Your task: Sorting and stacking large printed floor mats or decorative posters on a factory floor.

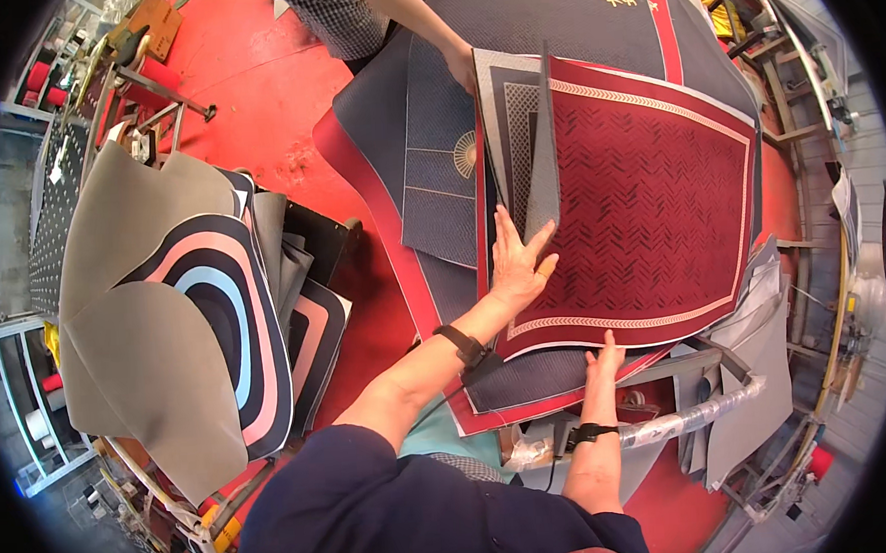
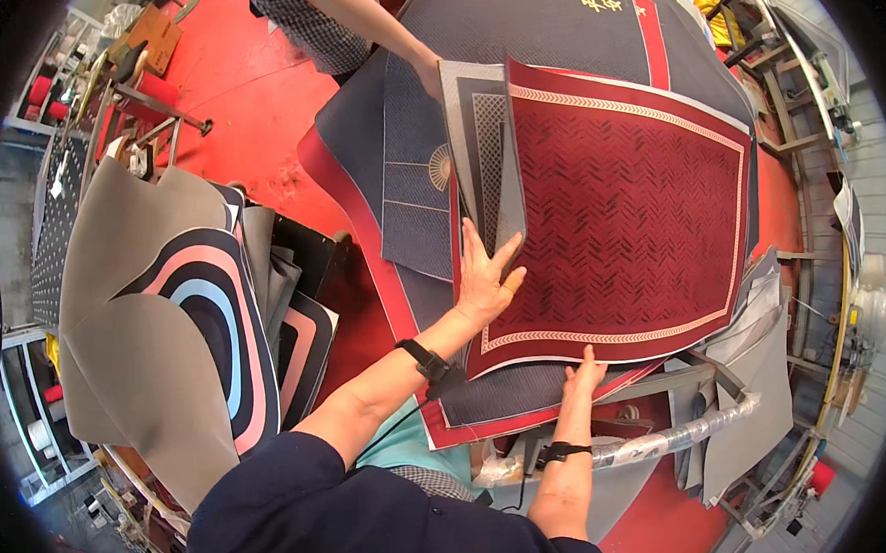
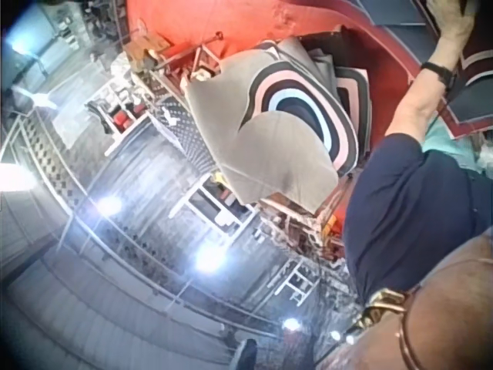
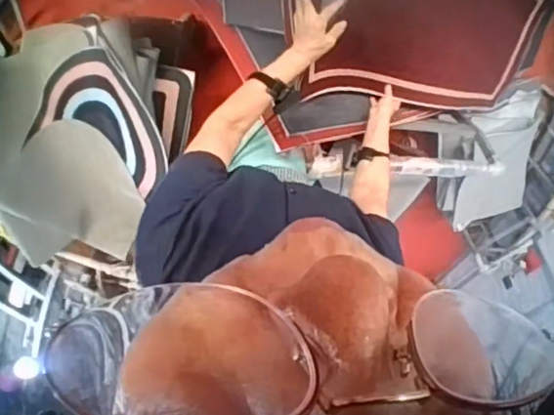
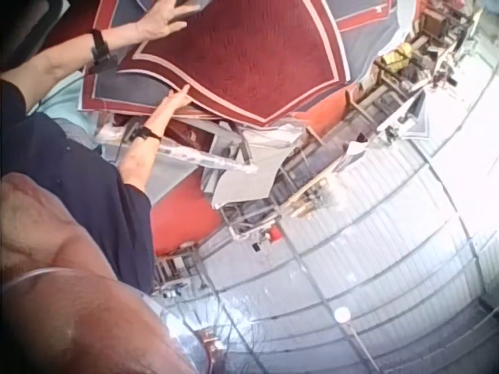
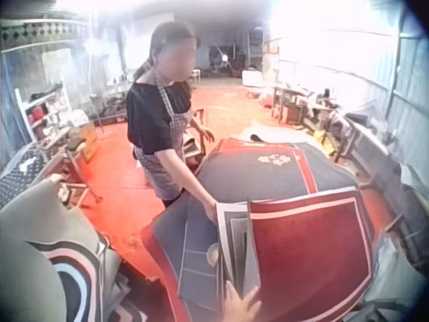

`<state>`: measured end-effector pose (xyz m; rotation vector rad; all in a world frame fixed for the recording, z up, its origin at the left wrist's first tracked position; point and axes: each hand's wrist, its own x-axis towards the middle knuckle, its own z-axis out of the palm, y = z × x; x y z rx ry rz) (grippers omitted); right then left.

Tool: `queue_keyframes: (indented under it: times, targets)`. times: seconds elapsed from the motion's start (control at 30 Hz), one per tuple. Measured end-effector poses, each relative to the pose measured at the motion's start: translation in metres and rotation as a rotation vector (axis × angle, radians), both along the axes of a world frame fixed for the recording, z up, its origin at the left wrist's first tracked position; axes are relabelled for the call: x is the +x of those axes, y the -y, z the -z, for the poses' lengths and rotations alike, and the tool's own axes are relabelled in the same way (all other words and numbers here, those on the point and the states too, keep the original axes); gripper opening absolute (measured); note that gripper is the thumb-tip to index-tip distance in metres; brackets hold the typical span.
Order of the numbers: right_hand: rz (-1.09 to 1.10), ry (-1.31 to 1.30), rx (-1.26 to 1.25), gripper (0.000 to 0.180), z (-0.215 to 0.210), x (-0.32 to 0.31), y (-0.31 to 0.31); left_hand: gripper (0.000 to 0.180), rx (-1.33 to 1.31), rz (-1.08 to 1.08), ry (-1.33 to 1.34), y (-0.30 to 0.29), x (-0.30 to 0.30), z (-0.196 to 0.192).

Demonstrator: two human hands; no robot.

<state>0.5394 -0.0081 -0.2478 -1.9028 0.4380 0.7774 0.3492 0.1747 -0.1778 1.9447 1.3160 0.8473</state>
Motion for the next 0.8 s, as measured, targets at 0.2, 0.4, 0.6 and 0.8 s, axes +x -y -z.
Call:
queue_keyframes:
  times: [0.2, 0.4, 0.6, 0.8]
  targets:
    - [-0.599, 1.014, 0.055, 0.05, -0.063, -0.071, -0.098, 0.051, 0.019, 0.115, -0.055, 0.003, -0.007, -0.009]
    - [-0.703, 0.637, 0.455, 0.017, -0.123, -0.074, -0.173, 0.052, 0.026, 0.28, 0.267, 0.004, -0.02, -0.009]
    - [-0.17, 0.701, 0.491, 0.032, -0.199, -0.049, -0.108, 0.069, -0.53, -0.234, 0.931, -0.057, -0.044, 0.014]
    - [0.034, 0.988, 0.358, 0.017, -0.261, -0.008, -0.036, 0.037, -0.141, -0.298, 0.255, -0.106, -0.02, -0.041]
